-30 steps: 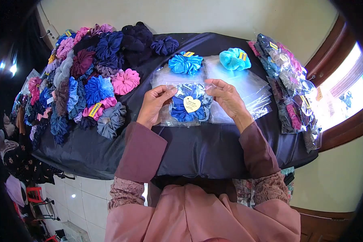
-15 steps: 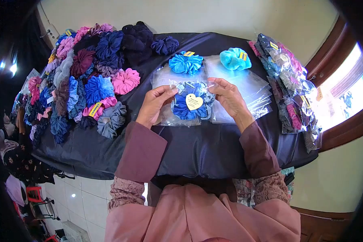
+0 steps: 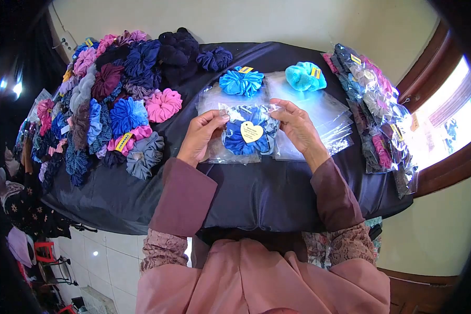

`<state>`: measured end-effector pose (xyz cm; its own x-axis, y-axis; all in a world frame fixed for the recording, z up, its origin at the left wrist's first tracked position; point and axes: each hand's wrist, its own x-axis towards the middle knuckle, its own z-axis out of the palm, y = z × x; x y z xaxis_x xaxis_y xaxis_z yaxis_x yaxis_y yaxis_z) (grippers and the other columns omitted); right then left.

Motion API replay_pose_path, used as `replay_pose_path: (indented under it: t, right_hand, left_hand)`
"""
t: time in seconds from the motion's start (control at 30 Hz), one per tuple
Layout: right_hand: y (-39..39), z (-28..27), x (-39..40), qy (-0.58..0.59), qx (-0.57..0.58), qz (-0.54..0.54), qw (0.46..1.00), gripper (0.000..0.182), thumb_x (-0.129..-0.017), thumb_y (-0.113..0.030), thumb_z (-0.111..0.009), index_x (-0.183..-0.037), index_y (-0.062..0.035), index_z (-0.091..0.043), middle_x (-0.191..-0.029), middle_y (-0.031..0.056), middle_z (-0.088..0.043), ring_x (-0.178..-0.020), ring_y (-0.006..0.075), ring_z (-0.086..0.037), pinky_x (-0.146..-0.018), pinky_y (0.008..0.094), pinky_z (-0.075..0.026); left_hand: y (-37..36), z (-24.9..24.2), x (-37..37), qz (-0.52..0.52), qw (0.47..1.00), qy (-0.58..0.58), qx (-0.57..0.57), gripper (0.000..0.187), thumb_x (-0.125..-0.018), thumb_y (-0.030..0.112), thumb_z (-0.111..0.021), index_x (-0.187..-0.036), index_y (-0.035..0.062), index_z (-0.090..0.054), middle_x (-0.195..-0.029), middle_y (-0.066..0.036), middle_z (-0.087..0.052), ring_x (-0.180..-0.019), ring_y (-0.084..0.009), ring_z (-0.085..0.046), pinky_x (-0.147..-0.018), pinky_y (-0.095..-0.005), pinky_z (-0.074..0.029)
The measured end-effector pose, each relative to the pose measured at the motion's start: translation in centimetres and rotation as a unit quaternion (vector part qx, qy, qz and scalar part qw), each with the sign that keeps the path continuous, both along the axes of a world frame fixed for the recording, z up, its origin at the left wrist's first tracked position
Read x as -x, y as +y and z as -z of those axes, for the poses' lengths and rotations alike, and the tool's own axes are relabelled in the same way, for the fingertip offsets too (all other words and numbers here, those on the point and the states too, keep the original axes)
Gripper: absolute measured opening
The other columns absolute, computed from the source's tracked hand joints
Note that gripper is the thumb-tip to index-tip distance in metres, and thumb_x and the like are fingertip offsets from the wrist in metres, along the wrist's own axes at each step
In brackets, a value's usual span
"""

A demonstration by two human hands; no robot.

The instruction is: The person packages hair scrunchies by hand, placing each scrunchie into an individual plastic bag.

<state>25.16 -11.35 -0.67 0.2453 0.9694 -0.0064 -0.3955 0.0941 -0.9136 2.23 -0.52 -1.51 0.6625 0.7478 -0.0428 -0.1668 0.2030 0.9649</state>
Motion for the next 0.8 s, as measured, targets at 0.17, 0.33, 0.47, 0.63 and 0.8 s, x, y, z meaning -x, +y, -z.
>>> replay_pose_path:
  t: [0.17,0.33,0.47,0.63,0.8]
  right_hand:
    - [-0.6,-1.0,0.4,-0.031,0.01,-0.015,0.999,0.04,-0.084,-0.015,-0.062,-0.121,-0.0028,-0.053,-0.096,0.0061,-0.063,-0.085,0.0131,-0.056,-0.075,0.0296,-0.043]
    - [-0.5,-0.9,0.8,-0.063,0.034,-0.001,0.997,0.038,-0.084,-0.017,-0.062,-0.119,-0.0038,-0.055,-0.092,0.0041,-0.061,-0.081,0.0115,-0.055,-0.07,0.0284,-0.045]
    - [-0.5,-0.8,0.6,-0.059,0.035,0.0,0.998,0.035,-0.083,-0.016,-0.063,-0.116,-0.0033,-0.058,-0.089,0.0026,-0.061,-0.078,0.0111,-0.055,-0.069,0.0276,-0.045]
    - [-0.6,-1.2,0.6,-0.065,0.027,0.002,0.998,0.031,-0.082,-0.014,-0.064,-0.111,-0.0035,-0.06,-0.087,0.0024,-0.063,-0.077,0.0106,-0.056,-0.068,0.027,-0.044]
    - [-0.8,-1.8,1.0,-0.089,0.011,0.026,0.996,0.027,-0.082,-0.011,-0.064,-0.108,-0.0036,-0.061,-0.089,0.0031,-0.064,-0.077,0.0097,-0.055,-0.068,0.0257,-0.043]
  left_hand:
    - [-0.3,-0.5,0.0,-0.036,0.999,-0.011,0.024,0.012,-0.084,0.016,-0.065,-0.094,0.0083,-0.063,-0.082,0.006,-0.061,-0.074,-0.0025,-0.056,-0.069,-0.0191,-0.044]
    - [-0.2,-0.2,-0.1,-0.048,0.997,-0.038,0.039,0.016,-0.084,0.016,-0.067,-0.097,0.0067,-0.066,-0.082,0.004,-0.062,-0.07,-0.003,-0.055,-0.067,-0.0186,-0.045]
    - [-0.5,-0.6,-0.2,-0.04,0.997,-0.047,0.045,0.018,-0.084,0.015,-0.067,-0.098,0.0053,-0.065,-0.084,0.002,-0.063,-0.073,-0.0044,-0.058,-0.07,-0.0199,-0.047]
    - [-0.7,-0.8,-0.2,-0.039,0.997,-0.057,0.041,0.02,-0.083,0.015,-0.067,-0.099,0.0043,-0.065,-0.085,0.001,-0.064,-0.075,-0.0058,-0.059,-0.072,-0.0218,-0.047]
    - [-0.6,-0.5,-0.3,-0.049,0.997,-0.057,0.024,0.02,-0.082,0.015,-0.068,-0.099,0.0041,-0.065,-0.083,0.001,-0.063,-0.075,-0.0058,-0.058,-0.073,-0.0228,-0.046]
